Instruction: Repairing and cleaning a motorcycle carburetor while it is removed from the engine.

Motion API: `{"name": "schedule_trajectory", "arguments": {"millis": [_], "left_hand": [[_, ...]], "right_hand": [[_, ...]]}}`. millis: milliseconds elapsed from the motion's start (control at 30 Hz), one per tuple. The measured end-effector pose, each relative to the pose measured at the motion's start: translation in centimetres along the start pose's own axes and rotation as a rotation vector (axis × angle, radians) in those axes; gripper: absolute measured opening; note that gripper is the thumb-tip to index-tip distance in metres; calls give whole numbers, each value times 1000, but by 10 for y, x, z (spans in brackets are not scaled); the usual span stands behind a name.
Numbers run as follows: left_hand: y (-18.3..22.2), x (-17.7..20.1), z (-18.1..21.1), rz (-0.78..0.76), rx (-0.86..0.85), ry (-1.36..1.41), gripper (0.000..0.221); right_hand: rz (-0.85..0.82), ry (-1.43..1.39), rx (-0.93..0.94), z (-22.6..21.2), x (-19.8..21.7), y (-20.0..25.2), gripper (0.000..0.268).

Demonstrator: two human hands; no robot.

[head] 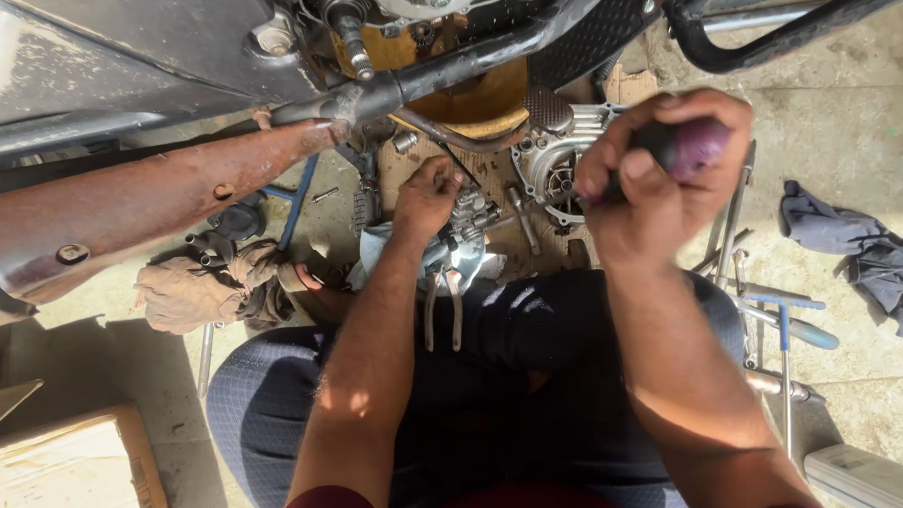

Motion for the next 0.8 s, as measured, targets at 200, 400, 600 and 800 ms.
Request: {"name": "schedule_trajectory", "arguments": {"millis": [200,400,600,800], "left_hand": [[34,-2,0,-196,-483,93,45],[45,-7,8,-295,-369,131,30],[43,-13,2,-180,-454,123,20],[40,-17,-7,-131,-520,95,16]], "right_hand": [[-62,-7,-93,25,-17,-14,34],[-84,-8,-52,41,-5,-10,34],[-161,-7,-73,42,-17,-11,33],[-201,-20,-106,54,-19,-14,33]]}}
Point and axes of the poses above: each hand's wrist, its own y-axis away from the middle knuckle, its own x-axis out of the back of the hand, z = x × y, the point moved 1 cm from there along -y, towards the middle knuckle, and after that the axes turned 1 degree about y, right-handed, at the moved point
